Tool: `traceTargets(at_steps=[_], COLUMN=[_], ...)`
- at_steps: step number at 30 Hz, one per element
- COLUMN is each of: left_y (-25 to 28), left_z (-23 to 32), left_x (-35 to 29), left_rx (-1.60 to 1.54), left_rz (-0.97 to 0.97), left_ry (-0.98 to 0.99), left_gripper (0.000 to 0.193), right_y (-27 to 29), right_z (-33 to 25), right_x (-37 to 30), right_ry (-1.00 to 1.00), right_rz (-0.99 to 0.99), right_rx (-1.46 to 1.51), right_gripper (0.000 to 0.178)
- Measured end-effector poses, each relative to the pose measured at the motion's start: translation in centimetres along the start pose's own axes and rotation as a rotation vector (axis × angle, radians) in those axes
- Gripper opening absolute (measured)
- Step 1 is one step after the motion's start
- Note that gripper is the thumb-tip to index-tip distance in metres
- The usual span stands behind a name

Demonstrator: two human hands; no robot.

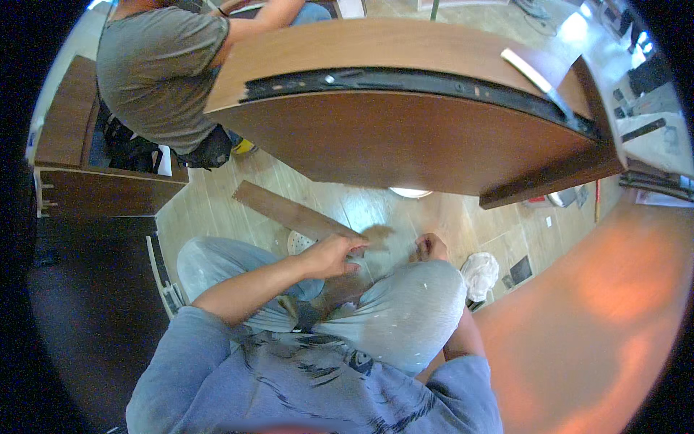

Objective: The person uses a staple gun to attach small wooden pieces to the edge of a wooden drawer. They repeatedly load staples, position the wood, and fire the staple gun to secure the pieces.

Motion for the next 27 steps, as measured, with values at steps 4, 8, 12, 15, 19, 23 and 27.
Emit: traceTargets(at_steps=[4, 8, 12, 15, 19, 23, 27], left_y=[7.9, 13.2, 16.8, 19.8, 22.2, 21.9, 21.5], left_z=[12.2, 20.2, 23.3, 22.4, 20.5, 19.2, 17.4], left_x=[-5.4, -7.9, -9.6, -11.4, -12.2, -11.6, -12.0], left_rx=[-0.150, -0.228, -0.645, -0.819, -0.883, -0.792, -0.882], left_rz=[0.240, 0.333, 0.416, 0.557, 0.563, 0.515, 0.551], left_ry=[-0.350, -0.569, -0.842, -0.939, -0.916, -0.789, -0.796], left_gripper=[0.042, 0.034, 0.025, 0.017, 0.014, 0.014, 0.015], right_y=[11.1, 16.8, 15.6, 14.4, 12.2, 11.1, 9.9], right_z=[-12.0, -28.9, -42.4, -48.1, -50.5, -48.8, -48.2], right_x=[-7.2, -13.6, -15.8, -13.3, -11.0, -9.7, -8.6], right_ry=[0.093, 0.440, 0.528, 0.630, 0.673, 0.579, 0.561], right_rz=[0.099, 0.156, 0.133, 0.039, -0.151, -0.175, -0.240], right_rx=[0.533, 0.527, 0.272, 0.576, 0.772, 0.853, 0.856], right_gripper=[0.011, 0.014, 0.014, 0.014, 0.014, 0.017, 0.017])
Point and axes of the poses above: each hand's wrist, its own x-axis towards the middle knuckle, its own y-axis out of the back of the hand, z = x × y, the point moved 8 cm from there along x, towards the middle knuckle, and after that the axes turned 10 degrees about -z, right-handed, at the moved point
